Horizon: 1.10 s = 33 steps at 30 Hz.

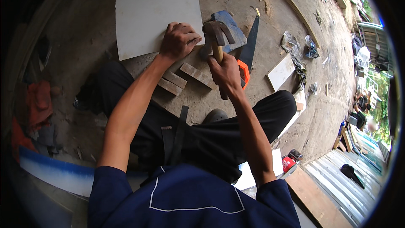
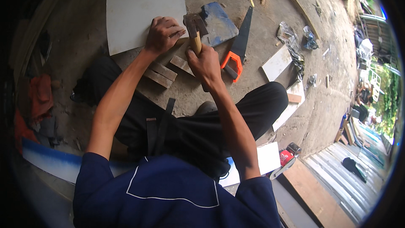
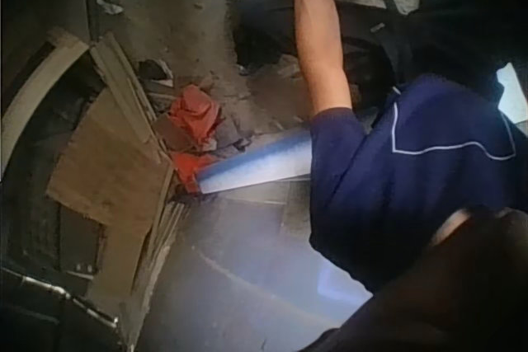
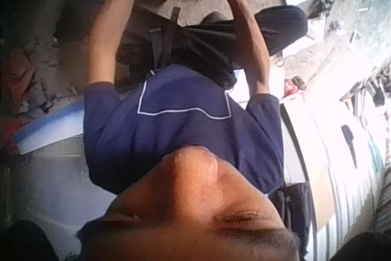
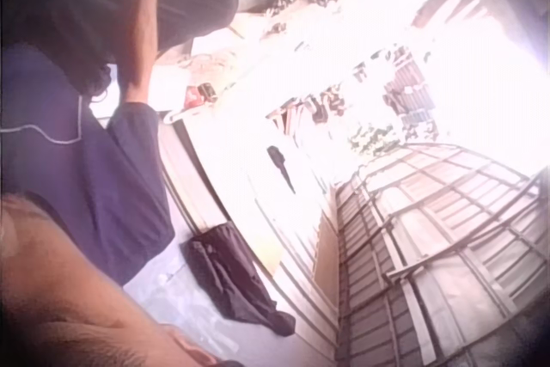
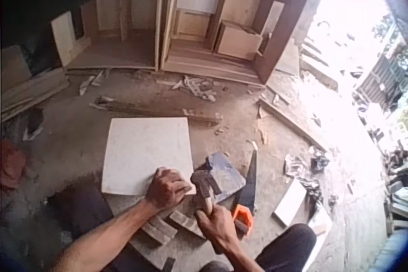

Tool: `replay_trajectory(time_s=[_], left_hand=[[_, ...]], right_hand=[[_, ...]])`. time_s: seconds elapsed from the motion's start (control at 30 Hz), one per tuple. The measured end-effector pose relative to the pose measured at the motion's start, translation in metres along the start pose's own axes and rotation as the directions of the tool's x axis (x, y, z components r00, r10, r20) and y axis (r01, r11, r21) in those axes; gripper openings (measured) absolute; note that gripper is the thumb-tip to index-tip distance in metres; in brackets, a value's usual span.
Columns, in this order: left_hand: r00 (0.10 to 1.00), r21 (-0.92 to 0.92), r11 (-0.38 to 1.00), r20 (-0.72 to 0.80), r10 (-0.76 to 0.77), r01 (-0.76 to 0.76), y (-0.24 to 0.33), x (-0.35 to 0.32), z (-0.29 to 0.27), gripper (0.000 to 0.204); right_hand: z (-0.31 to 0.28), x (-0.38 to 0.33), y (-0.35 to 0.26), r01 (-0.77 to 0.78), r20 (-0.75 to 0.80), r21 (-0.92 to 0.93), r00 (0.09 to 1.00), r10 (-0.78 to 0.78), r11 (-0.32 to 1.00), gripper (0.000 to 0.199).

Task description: The person sits on the floor and uses a hammer to drive nails into a white rectangular board that is resting on small wooden blocks. The person repeatedly positions the board, hammers nails, and adjusts the board's position throughout the clip.

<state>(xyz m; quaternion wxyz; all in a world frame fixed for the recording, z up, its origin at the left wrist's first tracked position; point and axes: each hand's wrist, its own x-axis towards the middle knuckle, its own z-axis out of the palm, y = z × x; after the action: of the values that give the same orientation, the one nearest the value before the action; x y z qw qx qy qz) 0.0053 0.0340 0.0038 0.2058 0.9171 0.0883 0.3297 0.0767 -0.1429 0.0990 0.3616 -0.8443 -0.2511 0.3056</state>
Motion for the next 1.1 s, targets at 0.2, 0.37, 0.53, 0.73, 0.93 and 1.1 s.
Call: replay_trajectory(time_s=[0.2, 0.37, 0.53, 0.73, 0.93, 1.1], left_hand=[[0.999, -0.027, 0.999, -0.018, -0.034, 0.033, -0.001, 0.000, 0.000, 0.015], [0.999, -0.055, 0.998, -0.017, -0.037, 0.036, -0.004, 0.003, 0.000, 0.017], [0.999, -0.045, 0.998, -0.017, -0.042, 0.042, -0.006, 0.003, 0.005, 0.015], [1.000, -0.029, 0.999, -0.013, -0.026, 0.025, -0.007, 0.002, 0.004, 0.013], [1.000, -0.038, 0.999, -0.014, -0.028, 0.028, -0.008, 0.001, 0.003, 0.010], [0.999, -0.058, 0.998, 0.007, -0.040, 0.040, -0.007, 0.001, 0.001, 0.012]], right_hand=[[0.008, 0.000, 0.012, -0.073, 0.049, -0.049, 0.996, 0.075, 0.996, 0.031], [0.013, -0.005, 0.010, -0.064, -0.011, 0.024, 0.998, 0.065, 0.998, 0.031], [0.009, 0.004, 0.016, -0.026, 0.034, 0.016, 0.999, 0.025, 1.000, 0.029], [0.007, 0.001, 0.011, -0.025, 0.000, 0.026, 1.000, 0.025, 0.999, 0.030], [-0.001, 0.003, 0.000, -0.027, 0.038, -0.032, 0.999, 0.028, 0.999, 0.030], [0.002, 0.006, 0.007, -0.071, 0.092, -0.058, 0.993, 0.076, 0.996, 0.032]])
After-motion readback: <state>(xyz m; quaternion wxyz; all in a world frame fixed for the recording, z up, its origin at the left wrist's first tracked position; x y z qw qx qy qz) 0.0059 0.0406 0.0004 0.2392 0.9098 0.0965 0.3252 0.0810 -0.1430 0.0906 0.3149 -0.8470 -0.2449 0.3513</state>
